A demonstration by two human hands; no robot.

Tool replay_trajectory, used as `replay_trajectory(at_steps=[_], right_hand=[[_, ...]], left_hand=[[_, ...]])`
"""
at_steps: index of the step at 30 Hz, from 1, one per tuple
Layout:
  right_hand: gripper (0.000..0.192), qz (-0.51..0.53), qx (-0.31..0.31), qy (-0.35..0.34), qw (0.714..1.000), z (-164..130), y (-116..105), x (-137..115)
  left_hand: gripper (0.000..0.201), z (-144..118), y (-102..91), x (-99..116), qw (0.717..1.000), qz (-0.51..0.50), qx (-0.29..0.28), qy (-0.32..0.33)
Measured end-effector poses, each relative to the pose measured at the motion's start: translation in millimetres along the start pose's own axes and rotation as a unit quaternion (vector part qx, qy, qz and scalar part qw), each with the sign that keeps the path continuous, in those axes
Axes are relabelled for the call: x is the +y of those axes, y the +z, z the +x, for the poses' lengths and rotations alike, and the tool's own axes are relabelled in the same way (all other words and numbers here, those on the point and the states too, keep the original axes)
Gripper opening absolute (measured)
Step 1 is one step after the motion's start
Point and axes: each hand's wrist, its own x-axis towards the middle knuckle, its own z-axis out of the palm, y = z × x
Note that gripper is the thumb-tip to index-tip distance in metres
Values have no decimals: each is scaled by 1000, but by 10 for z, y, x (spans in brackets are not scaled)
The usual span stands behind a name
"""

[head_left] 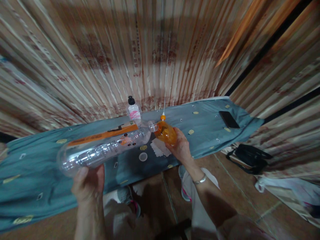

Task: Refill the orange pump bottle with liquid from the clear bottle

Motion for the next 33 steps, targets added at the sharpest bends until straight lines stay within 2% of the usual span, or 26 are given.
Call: replay_trajectory(at_steps=[6,13,19,26,33], right_hand=[[80,0,-2,4,1000,7,6,0],[79,-5,4,-2,1000,2,18,8],[79,0,2,1,1000,6,13,2],[79,-3,5,-4,1000,4,2,-5],[80,1,1,-4,1000,10,1,-4]], left_hand=[[31,-5,26,8,1000,-10,9,7],[28,-8,23,10,1000,-8,4,4],[15,-20,2,21,1000,-4,-12,2],[22,-3,13,11,999,-27,30,-5],[23,5,20,11,1000,-12,15,8]])
